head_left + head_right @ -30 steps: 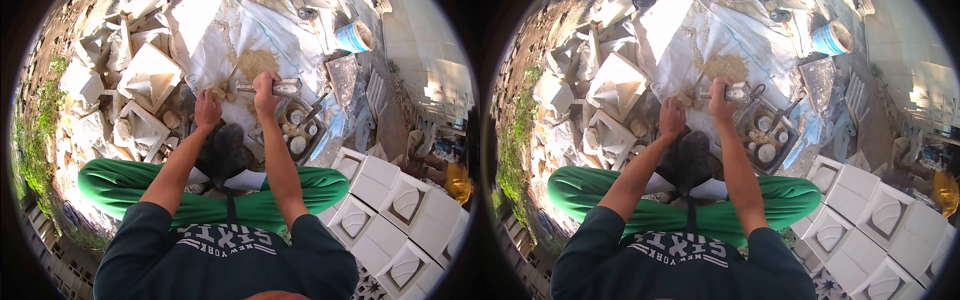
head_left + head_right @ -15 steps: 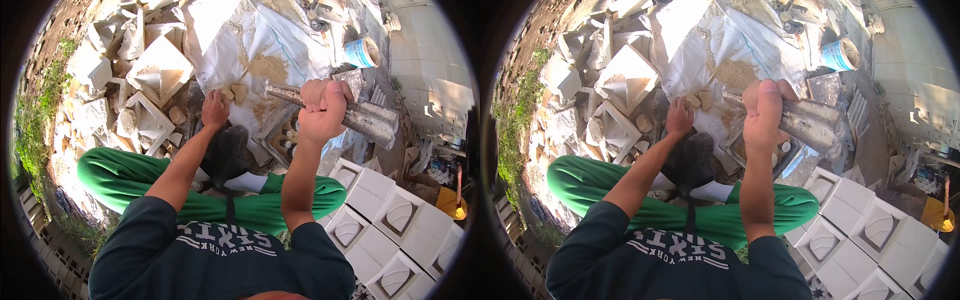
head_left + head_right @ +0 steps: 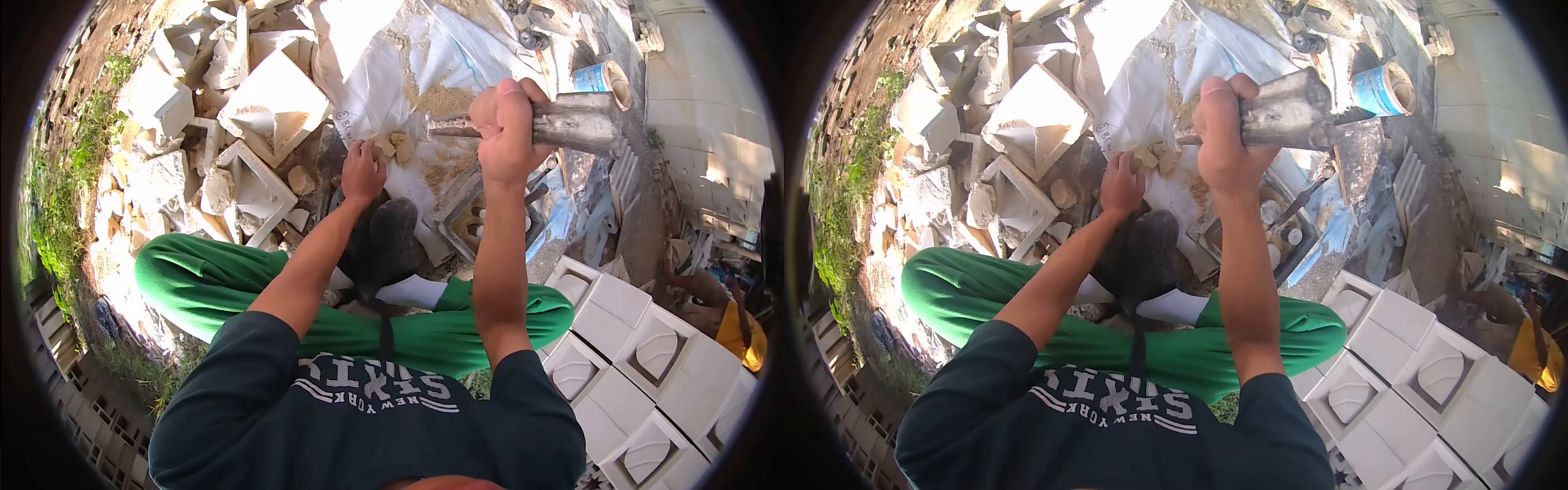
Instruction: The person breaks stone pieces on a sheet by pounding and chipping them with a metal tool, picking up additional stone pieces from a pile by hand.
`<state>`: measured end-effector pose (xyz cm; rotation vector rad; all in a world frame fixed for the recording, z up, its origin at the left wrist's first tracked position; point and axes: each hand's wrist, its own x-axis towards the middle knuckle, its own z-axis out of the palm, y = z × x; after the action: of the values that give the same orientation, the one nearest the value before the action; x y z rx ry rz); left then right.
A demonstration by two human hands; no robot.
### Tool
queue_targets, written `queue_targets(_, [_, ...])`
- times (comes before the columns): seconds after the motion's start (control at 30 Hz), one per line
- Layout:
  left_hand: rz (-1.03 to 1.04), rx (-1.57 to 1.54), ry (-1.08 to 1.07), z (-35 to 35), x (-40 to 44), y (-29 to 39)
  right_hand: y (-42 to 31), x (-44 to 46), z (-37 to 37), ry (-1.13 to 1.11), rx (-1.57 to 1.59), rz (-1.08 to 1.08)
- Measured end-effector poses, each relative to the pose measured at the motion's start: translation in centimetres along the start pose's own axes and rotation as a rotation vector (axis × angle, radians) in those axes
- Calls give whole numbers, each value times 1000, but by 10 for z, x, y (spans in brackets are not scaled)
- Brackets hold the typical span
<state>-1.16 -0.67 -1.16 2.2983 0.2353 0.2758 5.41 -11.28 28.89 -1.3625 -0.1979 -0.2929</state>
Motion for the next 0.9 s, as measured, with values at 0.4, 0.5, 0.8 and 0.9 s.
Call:
queue_targets(0.4, [-81, 34, -84, -5, -2, 2, 152, -32, -41, 80, -49, 28])
queue_targets(0.5, [-63, -9, -57, -6, 5, 1, 146, -33, -41, 53, -47, 54])
queue_targets(0.8, [-61, 35, -57, -2, 3, 0, 18, -3, -26, 54, 180, 73])
queue_targets(0.9, [-42, 27, -52, -1, 5, 1, 68, -5, -39, 0, 115, 143])
